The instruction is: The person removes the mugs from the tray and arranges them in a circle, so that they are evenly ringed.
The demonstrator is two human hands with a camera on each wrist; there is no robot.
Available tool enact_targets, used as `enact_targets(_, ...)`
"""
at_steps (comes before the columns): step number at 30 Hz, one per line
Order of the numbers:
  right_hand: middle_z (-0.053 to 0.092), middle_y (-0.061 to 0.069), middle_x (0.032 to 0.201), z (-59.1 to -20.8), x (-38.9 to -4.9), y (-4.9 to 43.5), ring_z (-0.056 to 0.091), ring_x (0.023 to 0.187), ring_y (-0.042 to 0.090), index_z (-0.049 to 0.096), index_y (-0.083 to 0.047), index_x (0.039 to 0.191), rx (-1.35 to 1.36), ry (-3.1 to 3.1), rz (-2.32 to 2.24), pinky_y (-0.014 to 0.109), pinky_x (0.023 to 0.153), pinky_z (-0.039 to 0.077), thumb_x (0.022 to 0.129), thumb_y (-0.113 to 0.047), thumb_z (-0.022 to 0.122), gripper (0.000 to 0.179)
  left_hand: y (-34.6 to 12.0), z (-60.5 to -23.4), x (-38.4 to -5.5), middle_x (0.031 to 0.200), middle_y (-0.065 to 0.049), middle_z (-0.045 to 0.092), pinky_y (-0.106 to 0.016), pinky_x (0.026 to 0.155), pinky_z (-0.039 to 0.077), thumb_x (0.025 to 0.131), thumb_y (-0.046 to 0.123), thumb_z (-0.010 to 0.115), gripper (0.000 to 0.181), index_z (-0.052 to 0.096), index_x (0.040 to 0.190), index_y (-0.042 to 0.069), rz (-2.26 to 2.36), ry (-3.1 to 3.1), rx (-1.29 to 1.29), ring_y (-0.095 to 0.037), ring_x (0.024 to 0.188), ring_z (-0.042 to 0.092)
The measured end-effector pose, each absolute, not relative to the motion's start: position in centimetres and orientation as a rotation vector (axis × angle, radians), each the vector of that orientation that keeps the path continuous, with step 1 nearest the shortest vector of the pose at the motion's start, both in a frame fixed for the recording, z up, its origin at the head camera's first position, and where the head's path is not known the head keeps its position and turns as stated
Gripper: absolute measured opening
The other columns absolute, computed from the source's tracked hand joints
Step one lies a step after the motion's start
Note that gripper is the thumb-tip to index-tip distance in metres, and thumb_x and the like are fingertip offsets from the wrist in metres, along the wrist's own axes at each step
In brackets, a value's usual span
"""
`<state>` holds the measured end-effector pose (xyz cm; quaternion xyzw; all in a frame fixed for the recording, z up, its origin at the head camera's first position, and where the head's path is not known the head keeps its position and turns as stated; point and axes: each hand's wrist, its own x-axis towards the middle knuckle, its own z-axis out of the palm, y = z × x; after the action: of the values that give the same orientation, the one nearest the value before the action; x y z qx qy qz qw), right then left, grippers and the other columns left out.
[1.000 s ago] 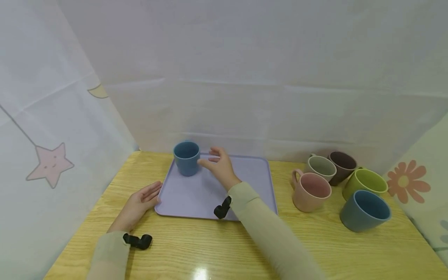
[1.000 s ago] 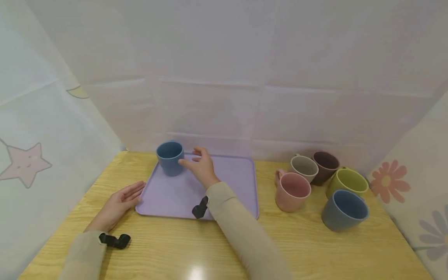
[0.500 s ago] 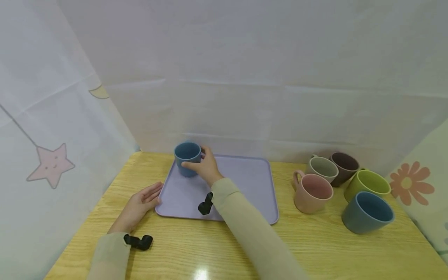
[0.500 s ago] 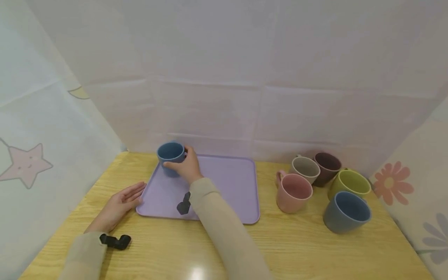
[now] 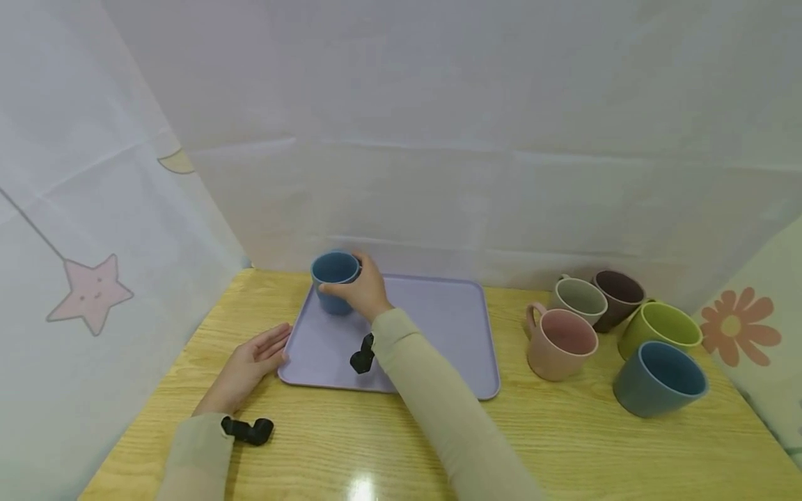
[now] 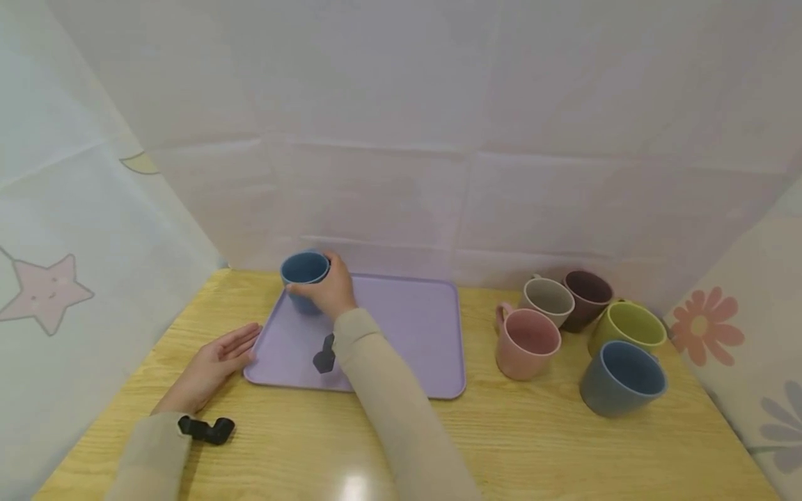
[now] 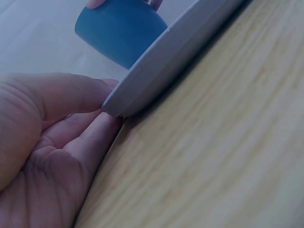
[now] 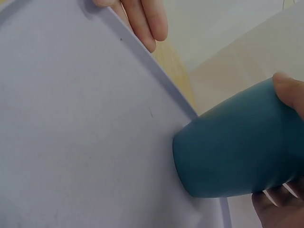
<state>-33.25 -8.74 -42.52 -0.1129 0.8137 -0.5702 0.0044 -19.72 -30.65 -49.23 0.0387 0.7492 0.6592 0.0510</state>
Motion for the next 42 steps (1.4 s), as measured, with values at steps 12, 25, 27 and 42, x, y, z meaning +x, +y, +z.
enact_targets(12,0.051,-0.003,0.128,-43.3,-32.9,-7.1,0.052,0.113,0.015,0.042,-0.015,0.139,-0.388,2.562,-1.859,0.032,0.090,0.049,0.058,-0.043,0.088,0.097,-30.1,-49.1,-19.9,0.149,-0.014,0.032,-0.013,0.094,0.042,0.093,0.013,0.060,0.064,0.027,0.148,0.005,1.985,2.301,0.118,-0.024,0.136,0.031)
enact_targets(25,0.052,-0.005,0.127,-44.1,-32.3,-4.2,0.051,0.117,0.017,0.043,-0.017,0.138,-0.494,2.563,-1.838,0.030,0.091,0.049,0.055,-0.053,0.086,0.101,-29.8,-49.0,-20.0,0.150,-0.016,0.030,-0.014,0.095,0.042,0.093,0.012,0.059,0.064,0.026,0.148,0.003,1.990,2.287,0.139,-0.025,0.136,0.029)
enact_targets(27,0.052,-0.005,0.127,-44.0,-31.9,-3.8,0.051,0.117,0.018,0.044,-0.019,0.137,-0.516,2.569,-1.824,0.029,0.091,0.049,0.054,-0.052,0.086,0.099,-29.9,-49.1,-20.0,0.150,-0.015,0.030,-0.014,0.095,0.042,0.093,0.012,0.059,0.064,0.026,0.148,0.004,1.991,2.286,0.140,-0.024,0.136,0.030)
enact_targets(42,0.054,-0.005,0.124,-43.6,-28.1,-1.3,0.052,0.116,0.016,0.049,-0.019,0.133,-0.536,2.616,-1.795,0.031,0.094,0.048,0.056,-0.048,0.087,0.091,-30.6,-48.8,-19.6,0.149,-0.019,0.030,-0.015,0.096,0.041,0.093,0.011,0.060,0.065,0.026,0.147,0.002,1.985,2.310,0.142,-0.024,0.135,0.031)
